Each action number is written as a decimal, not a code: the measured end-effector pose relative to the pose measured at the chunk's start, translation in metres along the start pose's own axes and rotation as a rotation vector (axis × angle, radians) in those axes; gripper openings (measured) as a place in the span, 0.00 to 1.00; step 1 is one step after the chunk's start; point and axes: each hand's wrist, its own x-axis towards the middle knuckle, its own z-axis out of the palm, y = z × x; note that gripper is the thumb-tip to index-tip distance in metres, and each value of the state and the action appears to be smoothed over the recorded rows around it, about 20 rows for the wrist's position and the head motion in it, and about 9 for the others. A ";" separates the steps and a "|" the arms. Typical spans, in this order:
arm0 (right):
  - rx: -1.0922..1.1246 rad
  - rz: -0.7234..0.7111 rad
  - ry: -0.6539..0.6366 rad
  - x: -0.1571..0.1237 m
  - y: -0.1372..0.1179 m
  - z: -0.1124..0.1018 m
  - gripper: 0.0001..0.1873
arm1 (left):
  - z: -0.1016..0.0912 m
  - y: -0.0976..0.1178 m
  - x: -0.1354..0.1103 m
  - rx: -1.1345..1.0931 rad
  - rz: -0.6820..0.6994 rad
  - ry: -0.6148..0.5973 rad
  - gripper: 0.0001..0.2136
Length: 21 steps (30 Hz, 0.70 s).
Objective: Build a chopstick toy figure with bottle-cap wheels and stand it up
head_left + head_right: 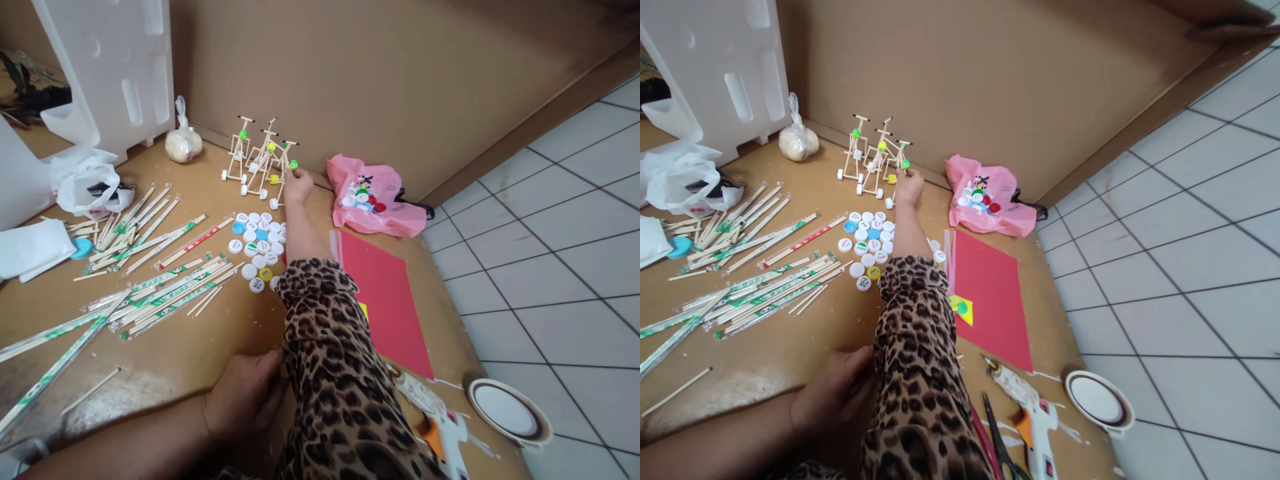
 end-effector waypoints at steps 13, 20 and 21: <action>-0.162 0.076 -0.141 -0.024 0.034 -0.052 0.11 | 0.002 -0.009 -0.005 0.099 -0.023 -0.023 0.19; -0.231 0.072 -0.193 -0.027 0.032 -0.046 0.13 | 0.002 -0.009 -0.004 0.098 -0.012 -0.028 0.19; -0.244 0.070 -0.200 -0.027 0.031 -0.044 0.12 | 0.002 -0.009 -0.004 0.093 -0.015 -0.032 0.19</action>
